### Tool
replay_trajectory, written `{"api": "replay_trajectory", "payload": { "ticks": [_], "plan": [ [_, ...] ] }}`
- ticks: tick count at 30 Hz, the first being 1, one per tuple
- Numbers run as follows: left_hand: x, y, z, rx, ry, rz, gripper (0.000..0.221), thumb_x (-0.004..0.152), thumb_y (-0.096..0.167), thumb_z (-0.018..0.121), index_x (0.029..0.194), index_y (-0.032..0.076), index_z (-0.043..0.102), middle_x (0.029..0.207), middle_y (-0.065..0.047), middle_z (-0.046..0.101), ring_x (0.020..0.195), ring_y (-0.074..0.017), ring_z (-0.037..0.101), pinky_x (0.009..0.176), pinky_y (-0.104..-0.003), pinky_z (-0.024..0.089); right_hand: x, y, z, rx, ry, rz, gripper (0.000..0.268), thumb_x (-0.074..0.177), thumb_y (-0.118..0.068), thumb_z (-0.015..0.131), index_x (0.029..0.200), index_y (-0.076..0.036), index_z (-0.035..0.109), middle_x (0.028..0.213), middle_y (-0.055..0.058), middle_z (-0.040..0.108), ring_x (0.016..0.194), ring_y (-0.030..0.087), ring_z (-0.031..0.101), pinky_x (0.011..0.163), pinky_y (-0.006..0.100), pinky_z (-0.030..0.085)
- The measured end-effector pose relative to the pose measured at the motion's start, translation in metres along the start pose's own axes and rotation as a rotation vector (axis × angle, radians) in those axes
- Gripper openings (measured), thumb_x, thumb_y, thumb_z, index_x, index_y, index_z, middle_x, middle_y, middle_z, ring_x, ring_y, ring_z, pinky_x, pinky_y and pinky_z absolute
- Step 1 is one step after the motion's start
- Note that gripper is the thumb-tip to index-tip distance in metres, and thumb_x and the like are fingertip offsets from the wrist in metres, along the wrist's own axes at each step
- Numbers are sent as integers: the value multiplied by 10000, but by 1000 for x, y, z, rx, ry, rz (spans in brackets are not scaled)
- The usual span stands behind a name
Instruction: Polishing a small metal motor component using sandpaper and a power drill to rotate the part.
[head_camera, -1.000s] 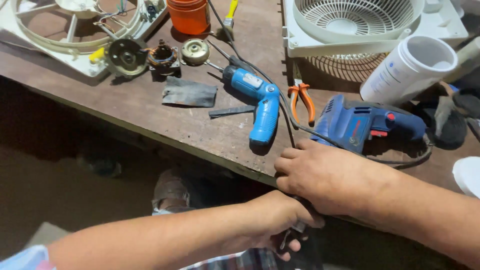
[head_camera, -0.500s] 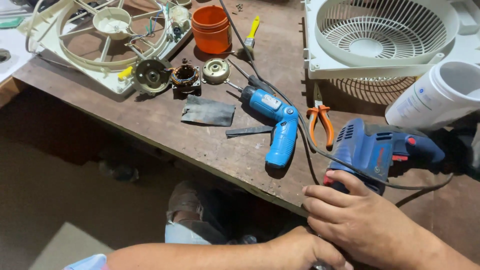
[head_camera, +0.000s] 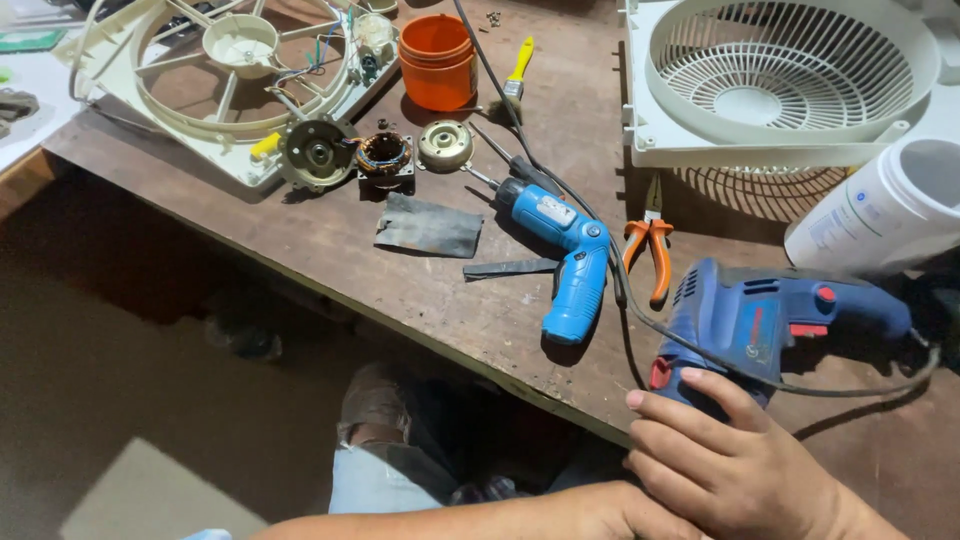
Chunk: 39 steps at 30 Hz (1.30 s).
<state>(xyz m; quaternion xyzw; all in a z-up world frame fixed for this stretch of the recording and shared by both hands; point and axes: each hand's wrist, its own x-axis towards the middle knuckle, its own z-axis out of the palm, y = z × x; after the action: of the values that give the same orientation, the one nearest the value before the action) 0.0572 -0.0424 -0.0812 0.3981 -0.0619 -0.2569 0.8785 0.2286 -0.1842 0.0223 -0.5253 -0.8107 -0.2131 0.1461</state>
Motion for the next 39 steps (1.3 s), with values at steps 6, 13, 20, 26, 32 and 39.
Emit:
{"api": "replay_trajectory", "payload": {
  "ticks": [6, 13, 20, 26, 32, 39],
  "plan": [
    [22, -36, -29, 1108, 90, 307, 288, 1180, 26, 710, 1406, 190, 782, 1458, -82, 771, 1480, -231, 770, 1268, -377, 576, 20, 19, 3, 169, -440, -72, 243, 1080, -238, 557, 1087, -169, 790, 1339, 128, 776, 1553, 409, 617, 1285, 763, 339],
    [-10, 32, 10, 354, 147, 50, 252, 1110, 123, 807, 1359, 151, 839, 1479, -87, 825, 1513, -162, 744, 1328, -373, 591, 26, 17, -16, 62, -190, -178, 290, 1183, -135, 513, 1304, -126, 776, 1317, 120, 789, 1430, 379, 704, 1228, 837, 423],
    [6, 43, 47, 253, 511, -194, 166, 756, 143, 887, 890, 229, 840, 1016, 84, 817, 1131, 14, 712, 961, -250, 598, 62, 18, -20, 330, -620, 43, 124, 957, -282, 717, 839, -243, 709, 881, -10, 687, 924, 299, 661, 1084, 553, 407],
    [21, -10, -22, 335, 159, 123, 229, 1061, 122, 855, 1276, 198, 870, 1322, -11, 848, 1328, -85, 766, 1299, -352, 598, 19, 10, -10, 85, -133, -133, 351, 1169, -127, 538, 1433, -70, 762, 1371, 193, 752, 1353, 374, 736, 1209, 780, 491],
    [5, 43, 38, 256, 470, -51, 123, 779, 165, 899, 891, 200, 858, 997, 68, 824, 1024, -48, 735, 954, -275, 609, 66, 19, -15, 249, -551, 28, 168, 923, -339, 793, 788, -253, 743, 808, -23, 698, 874, 304, 677, 1113, 575, 399],
    [-6, 56, 40, -136, 558, -265, 106, 918, 138, 869, 919, 127, 763, 711, -33, 727, 519, -120, 666, 517, -222, 519, 34, 13, -3, -14, -139, -84, 273, 1158, -139, 519, 1242, -113, 778, 1335, 106, 768, 1403, 357, 727, 1236, 725, 461]
  ]
}}
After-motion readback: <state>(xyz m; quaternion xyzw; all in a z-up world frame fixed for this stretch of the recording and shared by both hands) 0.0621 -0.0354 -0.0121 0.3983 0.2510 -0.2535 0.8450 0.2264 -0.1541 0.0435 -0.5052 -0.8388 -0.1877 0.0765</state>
